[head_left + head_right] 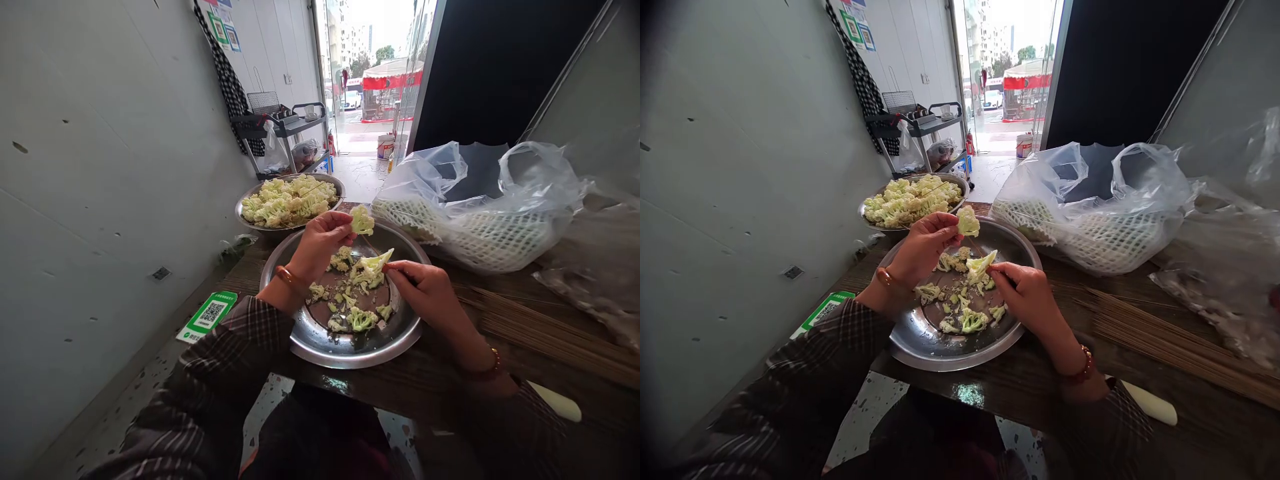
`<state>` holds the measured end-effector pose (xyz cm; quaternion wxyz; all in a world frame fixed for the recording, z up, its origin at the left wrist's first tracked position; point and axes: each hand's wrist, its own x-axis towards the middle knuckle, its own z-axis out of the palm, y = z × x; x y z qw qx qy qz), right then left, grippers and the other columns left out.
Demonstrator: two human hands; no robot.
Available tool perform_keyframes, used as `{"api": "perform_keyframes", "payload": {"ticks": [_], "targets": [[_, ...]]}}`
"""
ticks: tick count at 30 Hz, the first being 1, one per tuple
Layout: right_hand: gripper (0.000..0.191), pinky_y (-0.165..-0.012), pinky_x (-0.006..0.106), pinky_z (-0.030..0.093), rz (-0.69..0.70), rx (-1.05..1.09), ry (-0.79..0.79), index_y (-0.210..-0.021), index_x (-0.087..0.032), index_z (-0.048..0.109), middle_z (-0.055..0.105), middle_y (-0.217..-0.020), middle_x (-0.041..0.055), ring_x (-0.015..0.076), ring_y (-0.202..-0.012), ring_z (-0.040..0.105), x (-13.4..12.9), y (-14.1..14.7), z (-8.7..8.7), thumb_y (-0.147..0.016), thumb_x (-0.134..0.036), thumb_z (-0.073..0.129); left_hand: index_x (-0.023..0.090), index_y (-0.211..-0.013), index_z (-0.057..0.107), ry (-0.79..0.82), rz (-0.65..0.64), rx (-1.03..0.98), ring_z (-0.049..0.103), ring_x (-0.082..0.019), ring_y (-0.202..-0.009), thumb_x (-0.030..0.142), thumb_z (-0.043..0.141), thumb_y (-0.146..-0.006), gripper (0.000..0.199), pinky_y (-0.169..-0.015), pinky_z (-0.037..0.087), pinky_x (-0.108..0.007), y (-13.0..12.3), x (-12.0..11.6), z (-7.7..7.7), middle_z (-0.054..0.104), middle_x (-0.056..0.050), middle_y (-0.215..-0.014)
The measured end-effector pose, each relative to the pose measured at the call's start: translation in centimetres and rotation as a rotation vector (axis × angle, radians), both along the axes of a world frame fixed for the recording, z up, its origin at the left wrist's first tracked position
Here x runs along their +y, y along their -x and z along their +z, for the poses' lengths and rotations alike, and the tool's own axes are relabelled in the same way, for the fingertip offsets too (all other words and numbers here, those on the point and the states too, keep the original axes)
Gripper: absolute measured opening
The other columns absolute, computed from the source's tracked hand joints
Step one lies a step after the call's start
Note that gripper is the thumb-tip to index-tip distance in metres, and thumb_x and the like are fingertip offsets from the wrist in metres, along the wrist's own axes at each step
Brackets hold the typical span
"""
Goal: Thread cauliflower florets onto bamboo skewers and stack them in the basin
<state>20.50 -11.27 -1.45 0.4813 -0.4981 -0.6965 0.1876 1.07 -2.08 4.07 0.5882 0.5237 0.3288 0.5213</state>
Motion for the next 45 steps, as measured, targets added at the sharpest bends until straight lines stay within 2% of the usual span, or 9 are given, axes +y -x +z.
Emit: {"api": "perform_keyframes", "payload": {"ticks": [8, 19, 25, 35, 45], "targets": [[0.024, -0.073, 0.032, 0.055, -0.001, 0.009, -0.011, -0.098, -0.023, 0.080, 0.081, -0.096, 0.0037, 0.0229, -0.083, 0.075, 0.0, -0.1, -0.2, -0.095, -0.032, 0.058, 0.014, -0.081, 0.065, 0.023, -0.061, -0.039, 0.066, -0.009, -0.068, 0.021, 0.085, -0.068, 0.025, -0.066, 0.050, -0.020, 0.0, 0.2, -0.6, 0.069, -0.001, -0.073], [0.023, -0.073, 0.032, 0.055, -0.019, 0.008, -0.027, -0.096, -0.022, 0.080, 0.082, -0.095, 0.0041, 0.0232, -0.083, 0.075, 0.0, -0.1, -0.1, -0.094, -0.031, 0.059, 0.014, -0.079, 0.062, 0.009, -0.004, -0.053, 0.065, -0.008, -0.065, 0.017, 0.082, -0.070, 0.022, -0.069, 0.051, -0.022, -0.2, 0.0, -0.5, 0.068, -0.001, -0.071], [0.023, -0.072, 0.031, 0.055, -0.019, 0.024, -0.018, -0.096, -0.021, 0.080, 0.081, -0.096, 0.0046, 0.0232, -0.083, 0.075, -0.1, 0.0, 0.0, -0.094, -0.030, 0.059, 0.014, -0.078, 0.062, 0.013, -0.007, -0.057, 0.065, -0.008, -0.065, 0.018, 0.084, -0.066, 0.026, -0.067, 0.050, -0.022, -0.2, -0.5, -0.1, 0.068, 0.000, -0.071], [0.024, -0.070, 0.032, 0.054, -0.037, 0.005, -0.041, -0.093, -0.020, 0.080, 0.081, -0.091, 0.0051, 0.0235, -0.079, 0.075, -0.2, 0.1, 0.1, -0.095, -0.031, 0.058, 0.015, -0.074, 0.064, -0.168, 0.082, 0.093, 0.063, -0.009, -0.064, 0.021, 0.081, -0.067, 0.019, -0.067, 0.051, -0.025, -0.5, -0.8, 0.2, 0.067, 0.001, -0.069], [0.023, -0.069, 0.031, 0.053, -0.048, -0.008, -0.091, -0.091, -0.020, 0.080, 0.081, -0.090, 0.0042, 0.0225, -0.079, 0.075, -0.1, 0.0, -0.2, -0.094, -0.030, 0.059, 0.014, -0.071, 0.066, -0.176, -0.003, 0.136, 0.062, -0.009, -0.063, 0.019, 0.082, -0.062, 0.019, -0.061, 0.049, -0.023, -0.4, -0.7, 0.1, 0.067, 0.001, -0.067]]}}
